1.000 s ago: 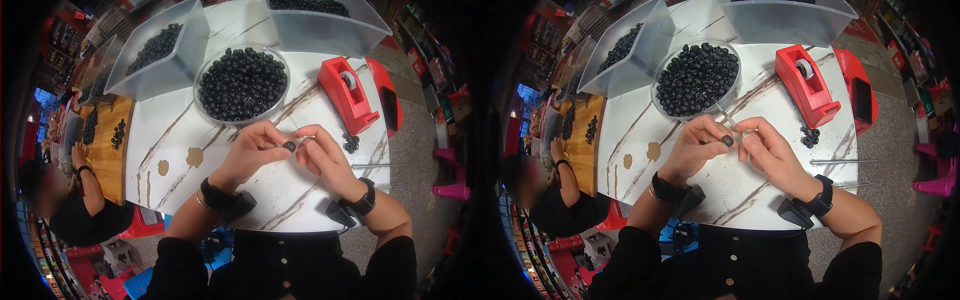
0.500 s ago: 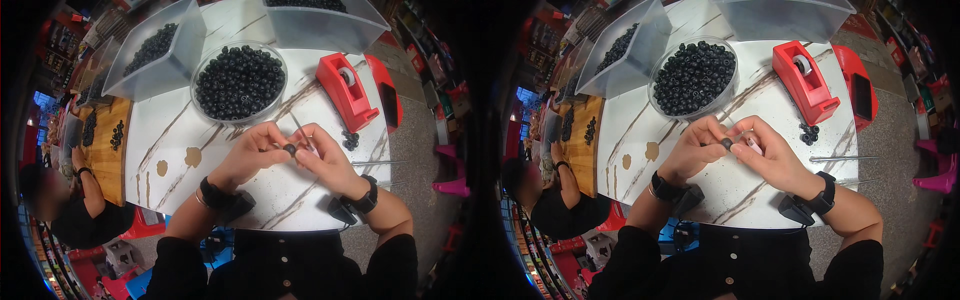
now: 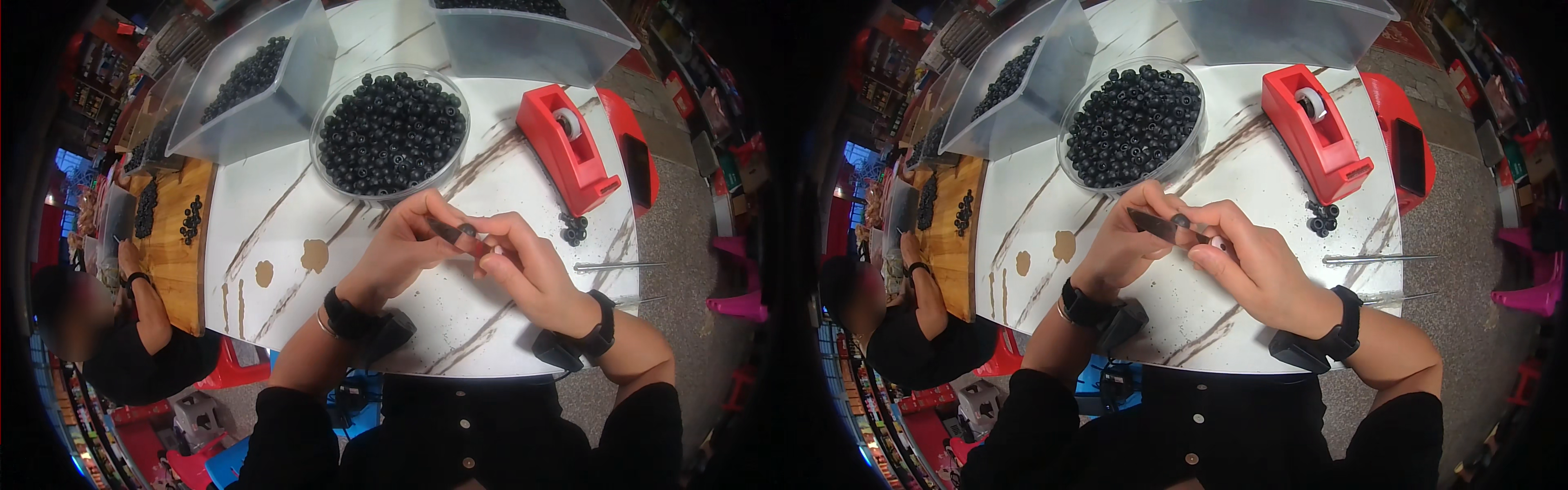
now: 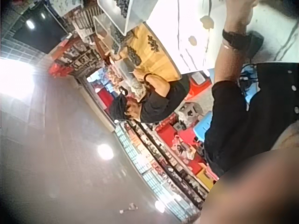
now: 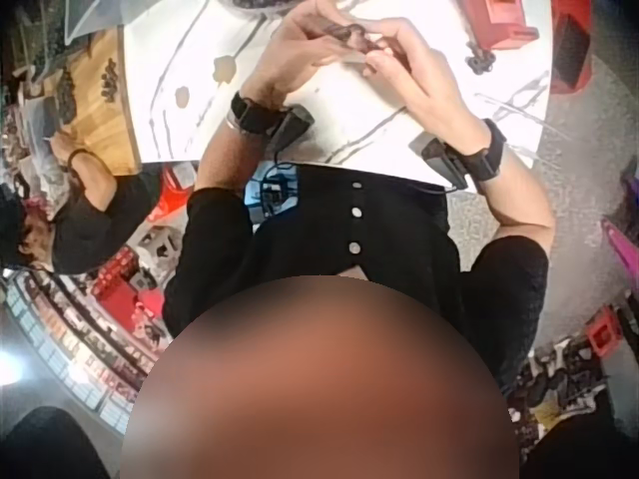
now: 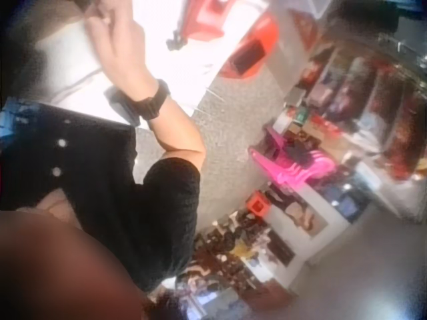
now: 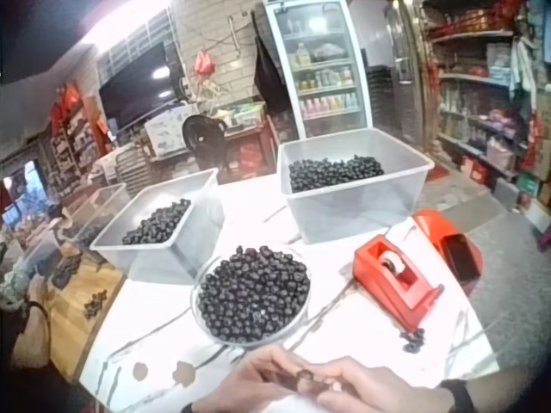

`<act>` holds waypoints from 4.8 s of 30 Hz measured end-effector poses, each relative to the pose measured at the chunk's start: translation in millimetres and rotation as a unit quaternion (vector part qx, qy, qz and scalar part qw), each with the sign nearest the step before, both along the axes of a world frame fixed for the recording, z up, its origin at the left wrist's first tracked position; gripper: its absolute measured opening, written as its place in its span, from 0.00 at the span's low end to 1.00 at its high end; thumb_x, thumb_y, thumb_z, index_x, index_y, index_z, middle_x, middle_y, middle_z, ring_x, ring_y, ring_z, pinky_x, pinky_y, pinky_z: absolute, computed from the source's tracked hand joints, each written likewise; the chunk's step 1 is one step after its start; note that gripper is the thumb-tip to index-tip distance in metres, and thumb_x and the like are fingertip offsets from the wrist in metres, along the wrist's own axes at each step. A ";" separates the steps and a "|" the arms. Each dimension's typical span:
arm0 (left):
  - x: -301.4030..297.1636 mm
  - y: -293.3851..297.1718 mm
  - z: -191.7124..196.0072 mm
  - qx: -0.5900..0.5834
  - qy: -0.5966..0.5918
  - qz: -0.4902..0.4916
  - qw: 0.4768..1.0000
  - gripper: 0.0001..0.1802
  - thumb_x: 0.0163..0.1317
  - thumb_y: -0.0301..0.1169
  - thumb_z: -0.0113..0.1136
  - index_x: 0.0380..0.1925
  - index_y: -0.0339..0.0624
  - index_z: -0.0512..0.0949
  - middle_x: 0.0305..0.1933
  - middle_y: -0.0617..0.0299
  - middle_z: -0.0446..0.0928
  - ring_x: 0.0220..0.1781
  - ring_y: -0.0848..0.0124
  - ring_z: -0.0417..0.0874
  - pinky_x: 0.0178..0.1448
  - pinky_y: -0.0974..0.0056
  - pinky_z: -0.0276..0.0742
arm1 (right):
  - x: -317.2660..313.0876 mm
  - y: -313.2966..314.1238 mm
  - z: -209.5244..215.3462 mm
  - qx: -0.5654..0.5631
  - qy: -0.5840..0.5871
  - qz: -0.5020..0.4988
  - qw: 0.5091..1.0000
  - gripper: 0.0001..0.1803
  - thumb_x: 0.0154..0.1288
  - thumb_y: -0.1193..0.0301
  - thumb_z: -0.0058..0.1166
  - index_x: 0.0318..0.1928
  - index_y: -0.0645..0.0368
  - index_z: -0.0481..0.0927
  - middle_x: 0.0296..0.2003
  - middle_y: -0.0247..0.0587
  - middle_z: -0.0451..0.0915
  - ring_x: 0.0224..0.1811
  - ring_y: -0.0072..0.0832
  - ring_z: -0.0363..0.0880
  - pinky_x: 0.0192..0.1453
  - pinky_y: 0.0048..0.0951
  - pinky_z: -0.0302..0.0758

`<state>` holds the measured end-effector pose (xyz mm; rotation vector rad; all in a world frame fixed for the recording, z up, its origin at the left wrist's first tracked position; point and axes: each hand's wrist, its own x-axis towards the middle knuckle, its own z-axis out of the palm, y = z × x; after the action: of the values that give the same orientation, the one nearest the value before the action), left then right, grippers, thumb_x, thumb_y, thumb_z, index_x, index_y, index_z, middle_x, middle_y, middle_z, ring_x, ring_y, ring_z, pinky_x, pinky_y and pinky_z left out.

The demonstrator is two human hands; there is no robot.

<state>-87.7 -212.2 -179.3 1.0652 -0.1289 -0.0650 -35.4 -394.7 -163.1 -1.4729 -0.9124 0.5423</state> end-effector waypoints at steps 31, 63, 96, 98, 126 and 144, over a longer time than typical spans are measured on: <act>-5.1 0.7 -0.5 0.027 0.061 0.007 0.998 0.10 0.47 0.17 0.59 0.28 0.40 0.71 0.35 0.62 0.76 0.33 0.81 0.75 0.33 0.79 0.68 | 5.6 -1.7 9.5 -0.015 0.229 0.027 0.973 0.12 0.64 0.71 0.43 0.47 0.61 0.65 0.26 0.28 0.68 0.27 0.11 0.63 0.34 0.14 0.62; 54.9 76.2 48.6 0.661 -0.019 0.030 0.750 0.11 0.45 0.25 0.62 0.33 0.39 0.79 0.13 0.67 0.62 0.17 0.79 0.60 0.23 0.71 0.57 | 11.2 0.3 10.6 -0.001 0.265 -0.007 0.964 0.09 0.64 0.68 0.46 0.42 0.58 0.68 0.24 0.24 0.66 0.24 0.07 0.61 0.25 0.10 0.56; -5.2 2.2 26.1 0.035 0.122 0.020 0.992 0.07 0.54 0.21 0.53 0.32 0.40 0.67 0.30 0.63 0.75 0.17 0.88 0.59 0.19 0.82 0.52 | 8.8 -1.7 12.9 0.009 0.246 0.034 0.969 0.14 0.68 0.67 0.33 0.51 0.56 0.63 0.23 0.27 0.68 0.21 0.10 0.56 0.25 0.12 0.55; -6.0 1.1 22.8 0.063 0.116 0.023 0.991 0.07 0.53 0.20 0.53 0.31 0.40 0.68 0.31 0.63 0.75 0.18 0.88 0.60 0.19 0.82 0.52 | 7.3 -1.6 10.6 -0.018 0.209 0.042 0.977 0.15 0.68 0.67 0.34 0.52 0.57 0.63 0.24 0.27 0.68 0.22 0.10 0.58 0.26 0.12 0.56; -8.5 -8.8 6.5 -0.033 0.084 0.048 0.995 0.05 0.54 0.20 0.55 0.29 0.40 0.70 0.25 0.66 0.74 0.19 0.87 0.62 0.20 0.80 0.54 | -0.6 -0.2 -1.9 0.047 0.151 0.004 0.987 0.12 0.65 0.72 0.40 0.49 0.60 0.65 0.29 0.30 0.70 0.25 0.11 0.63 0.29 0.13 0.61; 4.2 32.3 47.8 0.251 -0.034 0.110 0.961 0.05 0.53 0.26 0.57 0.28 0.42 0.71 0.27 0.64 0.74 0.21 0.86 0.67 0.21 0.80 0.61 | 8.1 1.0 9.1 -0.021 0.273 0.025 0.961 0.11 0.63 0.69 0.45 0.45 0.58 0.65 0.24 0.26 0.69 0.20 0.08 0.58 0.23 0.10 0.54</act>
<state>-83.5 -179.9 -131.5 1.5844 -0.0538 0.1488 -27.3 -393.8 -154.1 -1.2419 -0.5020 0.9521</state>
